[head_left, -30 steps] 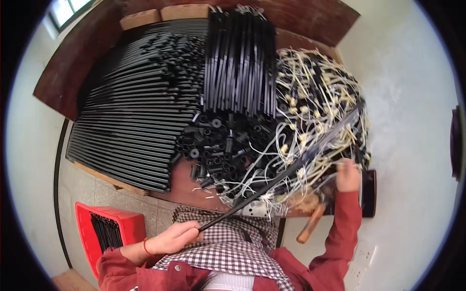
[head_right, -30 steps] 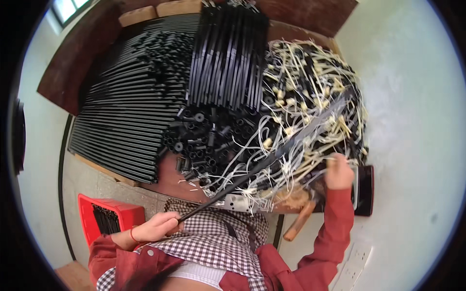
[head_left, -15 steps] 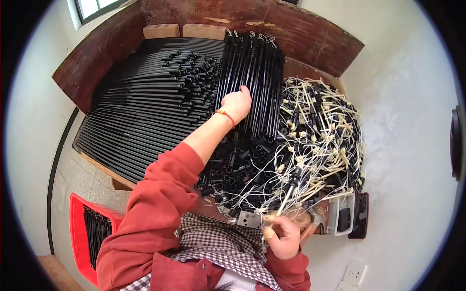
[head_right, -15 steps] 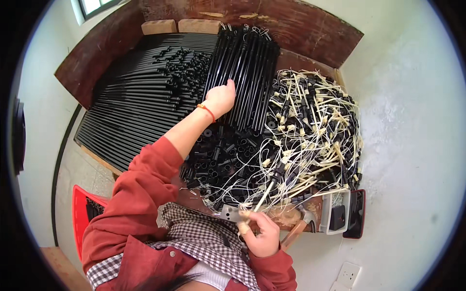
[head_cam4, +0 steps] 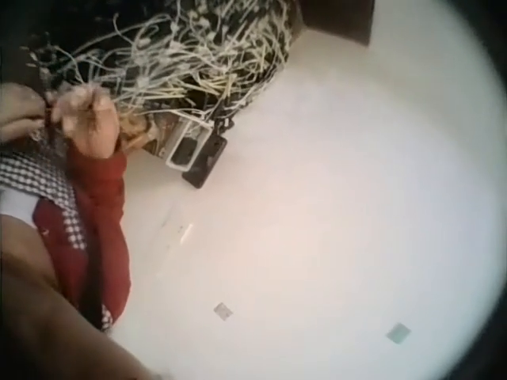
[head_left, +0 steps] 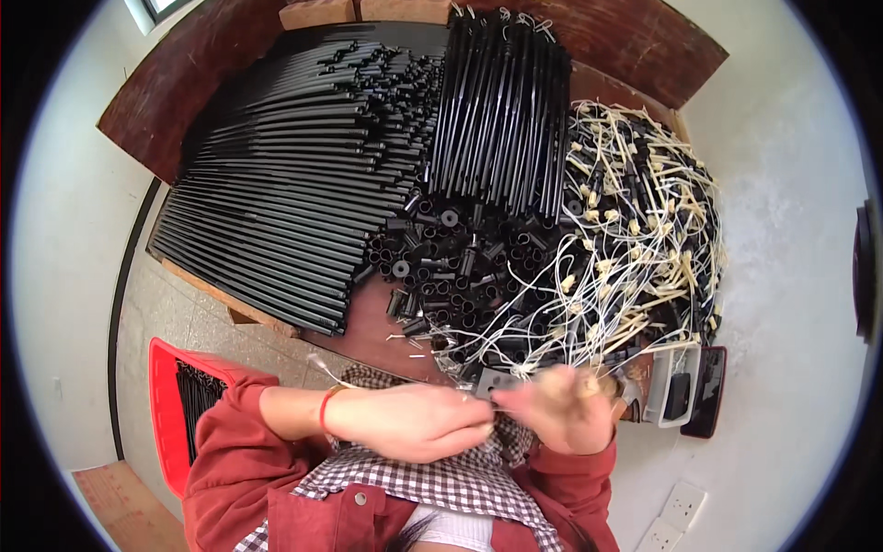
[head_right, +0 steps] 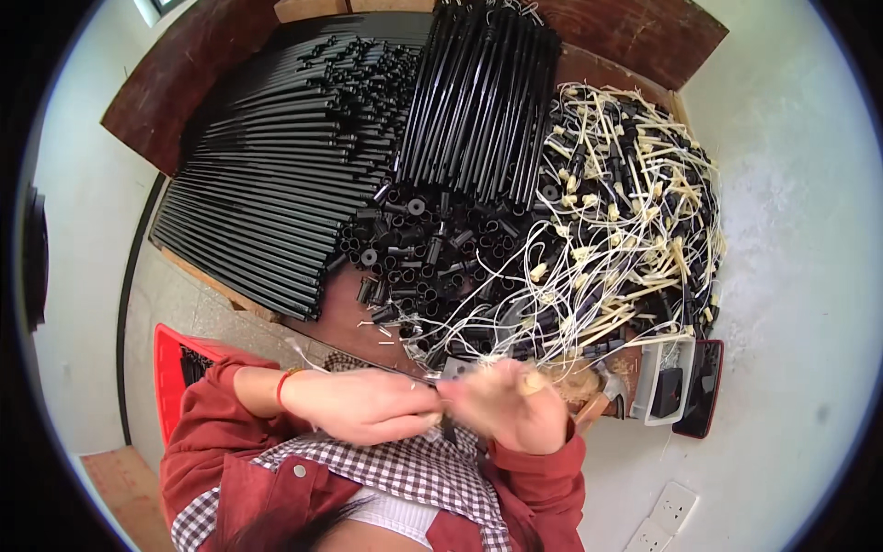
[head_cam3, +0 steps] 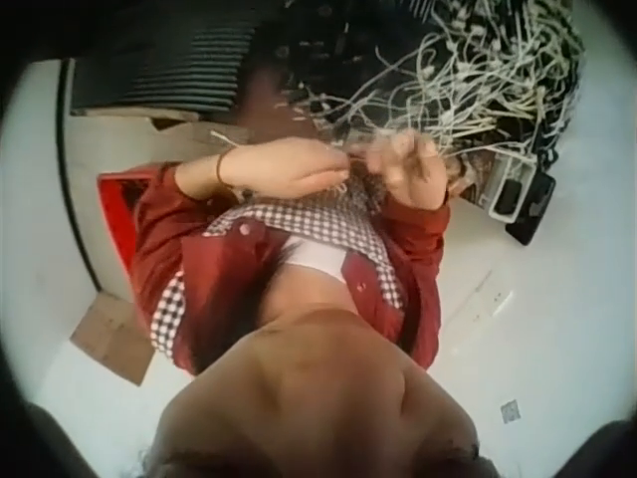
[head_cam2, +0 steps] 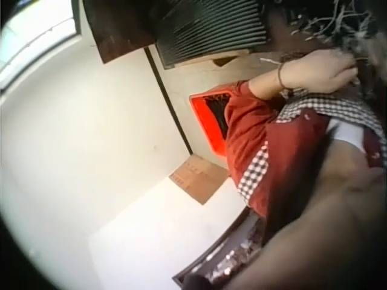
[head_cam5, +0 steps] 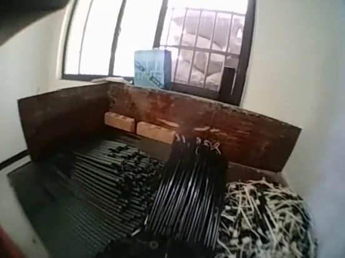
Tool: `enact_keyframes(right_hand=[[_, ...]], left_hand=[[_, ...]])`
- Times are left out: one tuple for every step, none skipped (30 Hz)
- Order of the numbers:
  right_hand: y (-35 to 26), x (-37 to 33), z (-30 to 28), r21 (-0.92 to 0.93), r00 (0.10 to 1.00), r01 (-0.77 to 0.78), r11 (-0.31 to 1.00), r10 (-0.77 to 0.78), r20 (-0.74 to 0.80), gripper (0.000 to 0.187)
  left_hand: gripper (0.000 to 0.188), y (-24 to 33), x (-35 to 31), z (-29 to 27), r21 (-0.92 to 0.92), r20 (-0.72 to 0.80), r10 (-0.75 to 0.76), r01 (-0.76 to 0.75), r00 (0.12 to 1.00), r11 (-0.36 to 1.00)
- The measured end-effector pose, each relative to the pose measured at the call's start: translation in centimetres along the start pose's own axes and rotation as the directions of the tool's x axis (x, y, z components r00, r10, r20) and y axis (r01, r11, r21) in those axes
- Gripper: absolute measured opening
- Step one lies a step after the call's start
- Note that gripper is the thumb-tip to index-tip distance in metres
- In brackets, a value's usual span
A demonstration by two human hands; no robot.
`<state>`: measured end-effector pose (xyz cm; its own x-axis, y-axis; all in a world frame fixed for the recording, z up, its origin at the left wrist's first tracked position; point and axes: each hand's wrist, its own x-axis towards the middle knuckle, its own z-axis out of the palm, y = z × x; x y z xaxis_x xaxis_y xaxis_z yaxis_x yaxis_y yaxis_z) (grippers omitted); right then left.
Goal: Assembling small plastic parts onto long black rods using a small hammer.
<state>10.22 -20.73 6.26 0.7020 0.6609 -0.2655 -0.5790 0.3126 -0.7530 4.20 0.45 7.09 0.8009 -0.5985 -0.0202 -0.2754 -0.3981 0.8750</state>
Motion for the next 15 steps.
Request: enact_keyframes(right_hand=[[-0.9, -0.7, -1.3, 0.272, 0.978, 0.134, 0.953, -0.171, 0.118, 0.031], [-2.2, -1.3, -2.9, 0.534, 0.914, 0.225, 0.815, -0.367, 0.176, 0.02], [-3.5, -1.9, -4.4, 0.756, 0.813, 0.256, 0.603, -0.557, 0.168, 0.011], [-6.2, -2.6, -5.6, 0.6, 0.795, 0.396, 0.696, -0.586, 0.155, 0.009], [-5.9, -2.3, -4.7, 0.453, 0.811, 0.473, 0.755, -0.575, 0.111, 0.009], [-4.7, -1.9, -3.2, 0.289, 0.821, 0.529, 0.798, -0.567, 0.065, 0.01], [-2.5, -1.4, -0.7, -0.256, 0.85, 0.521, 0.814, -0.523, 0.068, 0.016], [-0.8, -1.2, 1.2, -0.726, 0.876, 0.364, 0.584, -0.478, 0.054, 0.026], [-0.6, -0.4, 1.2, -0.716, 0.958, 0.287, 0.637, -0.17, 0.232, 0.034], [-0.4, 0.7, 0.9, -0.722, 0.91, 0.194, 0.664, 0.152, 0.385, 0.043], [0.4, 1.9, 1.5, -0.726, 0.878, 0.234, 0.647, 0.181, 0.444, 0.052], [2.5, 2.3, 2.2, -0.494, 0.929, -0.041, 0.868, 0.216, 0.301, 0.054], [4.0, 2.5, 2.6, -0.152, 0.939, -0.275, 0.949, 0.299, 0.17, 0.056], [3.3, 3.5, 2.5, 0.181, 0.881, -0.452, 0.874, 0.405, 0.243, 0.046], [3.2, 2.9, 1.9, 0.325, 0.968, -0.224, 0.919, 0.171, 0.185, 0.039]], left_hand=[[0.009, -0.5, -1.5, -0.4, -0.136, 0.0, 0.022, -0.021, 1.0, 0.99], [0.009, -1.1, -2.8, -1.1, -0.268, 0.0, 0.047, -0.045, 0.999, 0.962], [0.012, -1.5, -3.7, -1.4, -0.397, -0.005, 0.07, -0.066, 0.998, 0.915], [0.012, -1.8, -4.3, -1.2, -0.41, 0.006, 0.059, -0.052, 0.998, 0.911], [0.013, -2.0, -4.7, -0.9, -0.727, -0.219, -0.001, -0.162, 0.976, 0.667], [0.013, -2.1, -5.1, -0.7, -0.887, -0.391, -0.15, -0.328, 0.908, 0.325], [0.017, -1.7, -4.6, -0.3, -0.832, -0.409, -0.229, -0.258, 0.883, 0.491], [0.021, -1.4, -3.7, 0.0, -0.756, -0.431, -0.299, -0.16, 0.851, 0.635], [0.021, -1.5, -3.1, -0.5, -0.76, -0.427, -0.306, -0.154, 0.851, 0.631], [0.026, -1.6, -2.4, -0.9, -0.494, -0.506, -0.075, -0.217, 0.859, 0.842], [0.031, -1.5, -1.9, -1.1, -0.171, -0.5, 0.172, -0.291, 0.849, 0.941], [0.035, -0.9, -1.8, -0.8, -0.144, -0.392, 0.182, -0.255, 0.902, 0.956], [0.038, -0.3, -2.0, -0.3, -0.113, -0.277, 0.186, -0.224, 0.943, 0.968], [0.038, -0.5, -2.2, 0.2, -0.122, -0.273, 0.18, -0.22, 0.945, 0.968], [0.037, -0.9, -2.4, 0.7, -0.166, -0.179, 0.103, -0.133, 0.978, 0.977]])
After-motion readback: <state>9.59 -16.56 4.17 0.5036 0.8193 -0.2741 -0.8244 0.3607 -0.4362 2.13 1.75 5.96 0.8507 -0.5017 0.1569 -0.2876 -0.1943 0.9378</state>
